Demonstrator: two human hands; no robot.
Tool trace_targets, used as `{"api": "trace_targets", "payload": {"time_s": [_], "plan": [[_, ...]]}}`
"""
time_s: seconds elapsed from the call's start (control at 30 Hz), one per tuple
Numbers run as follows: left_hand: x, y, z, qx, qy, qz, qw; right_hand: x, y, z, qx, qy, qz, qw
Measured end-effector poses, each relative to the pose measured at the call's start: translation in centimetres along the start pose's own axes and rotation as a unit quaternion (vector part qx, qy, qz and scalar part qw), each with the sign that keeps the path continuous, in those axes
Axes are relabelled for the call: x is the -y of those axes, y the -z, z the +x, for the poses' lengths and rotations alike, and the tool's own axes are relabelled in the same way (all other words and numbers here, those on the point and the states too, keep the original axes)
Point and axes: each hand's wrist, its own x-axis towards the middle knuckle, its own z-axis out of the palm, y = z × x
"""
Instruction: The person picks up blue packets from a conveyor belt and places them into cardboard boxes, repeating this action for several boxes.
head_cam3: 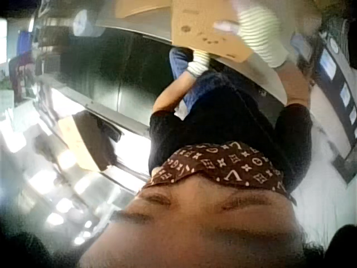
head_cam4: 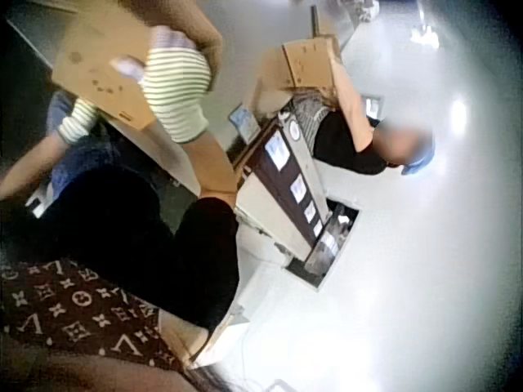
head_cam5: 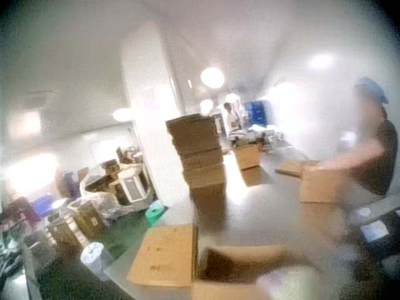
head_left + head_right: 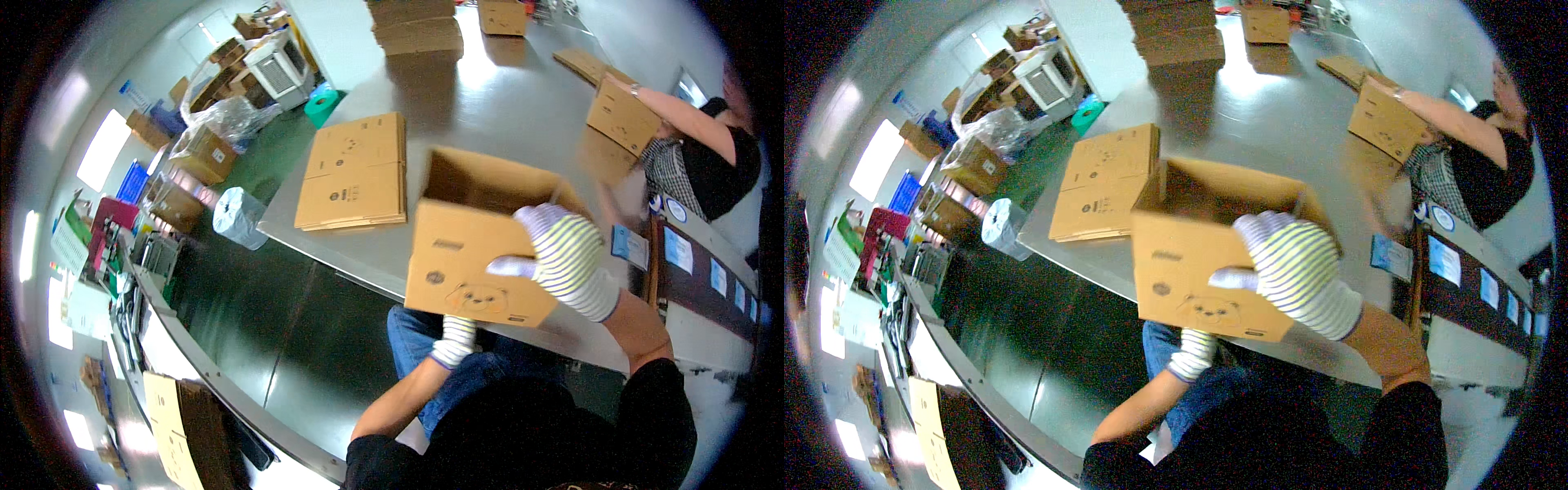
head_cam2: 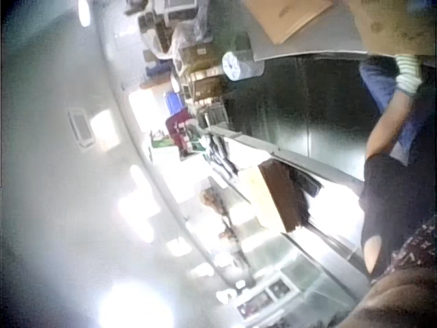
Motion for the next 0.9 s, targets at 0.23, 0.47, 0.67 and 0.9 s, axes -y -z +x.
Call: {"api": "trace_targets", "payload": {"time_s": [0.23, 0.47, 0.67, 0.9], "plan": [[-10.7, 11.5, -1.2, -0.292, -0.086, 0.136, 0.943, -3.5, -5.9, -1.7, 0.072, 0.151, -0.079, 0.983], [-19.0, 12.1, 2.4, -0.065, -0.344, 0.516, 0.782, -6.9, -6.6, 0.9, -0.037, 0.209, 0.077, 0.974], [-18.2, 6.4, 2.5, -0.114, -0.392, 0.490, 0.770, -10.5, -12.3, -0.8, -0.264, -0.021, 0.223, 0.938], [-16.2, 5.3, 2.7, -0.224, -0.387, 0.507, 0.737, -9.3, -13.0, 0.7, -0.219, -0.016, 0.400, 0.890]]}}
